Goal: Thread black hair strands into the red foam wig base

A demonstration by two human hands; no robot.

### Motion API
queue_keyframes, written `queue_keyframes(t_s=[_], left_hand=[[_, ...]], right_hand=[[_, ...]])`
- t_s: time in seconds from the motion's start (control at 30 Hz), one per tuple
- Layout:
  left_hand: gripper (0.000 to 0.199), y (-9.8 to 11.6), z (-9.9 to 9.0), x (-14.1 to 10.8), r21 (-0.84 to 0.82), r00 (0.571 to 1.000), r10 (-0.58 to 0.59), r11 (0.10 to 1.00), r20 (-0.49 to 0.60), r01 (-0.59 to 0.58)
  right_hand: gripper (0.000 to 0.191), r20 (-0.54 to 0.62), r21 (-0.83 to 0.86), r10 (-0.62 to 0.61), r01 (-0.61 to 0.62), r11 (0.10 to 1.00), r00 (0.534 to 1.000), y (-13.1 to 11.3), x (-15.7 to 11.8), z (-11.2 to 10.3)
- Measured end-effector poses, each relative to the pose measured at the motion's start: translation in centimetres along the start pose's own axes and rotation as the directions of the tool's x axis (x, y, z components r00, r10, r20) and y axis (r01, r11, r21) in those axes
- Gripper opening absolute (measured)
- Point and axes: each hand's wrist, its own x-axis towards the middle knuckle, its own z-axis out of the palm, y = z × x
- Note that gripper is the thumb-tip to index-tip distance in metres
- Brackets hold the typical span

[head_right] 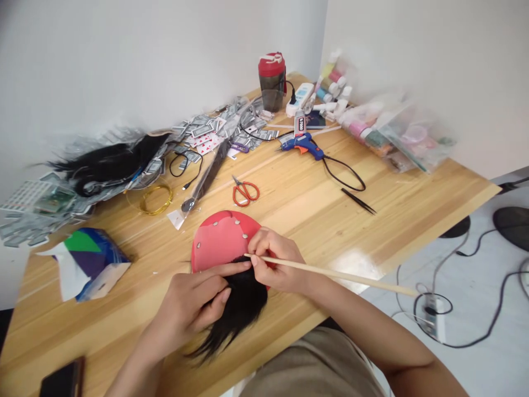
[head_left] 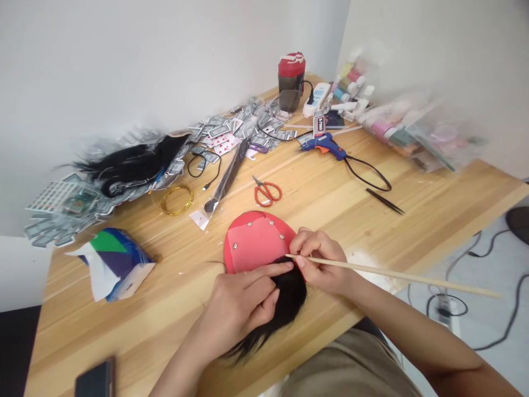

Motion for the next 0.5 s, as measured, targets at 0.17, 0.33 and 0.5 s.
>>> queue_keyframes(t_s=[0.17, 0.33, 0.5], left_hand=[[0.020, 0.0, -0.1, 0.0, 0.021, 1.000, -0.009, 1.000, 0.006, 0.009], [0.023, 2.1, -0.9, -0.9, 0.097, 0.990, -0.013, 0.995, 0.137, -0.001], [0.027, 4.5, -1.6, -2.3, 0.154, 0.967, 0.004, 0.987, 0.255, -0.045]], right_hand=[[0.018, -0.006, 0.005, -0.021, 0.021, 1.000, 1.000, 0.0, 0.1, 0.1], [0.014, -0.010, 0.041, 0.021, -0.021, 0.999, 1.000, -0.2, 0.2, 0.0], [0.014, -0.016, 0.085, 0.052, -0.050, 0.995, 0.999, -0.3, 0.3, 0.0]])
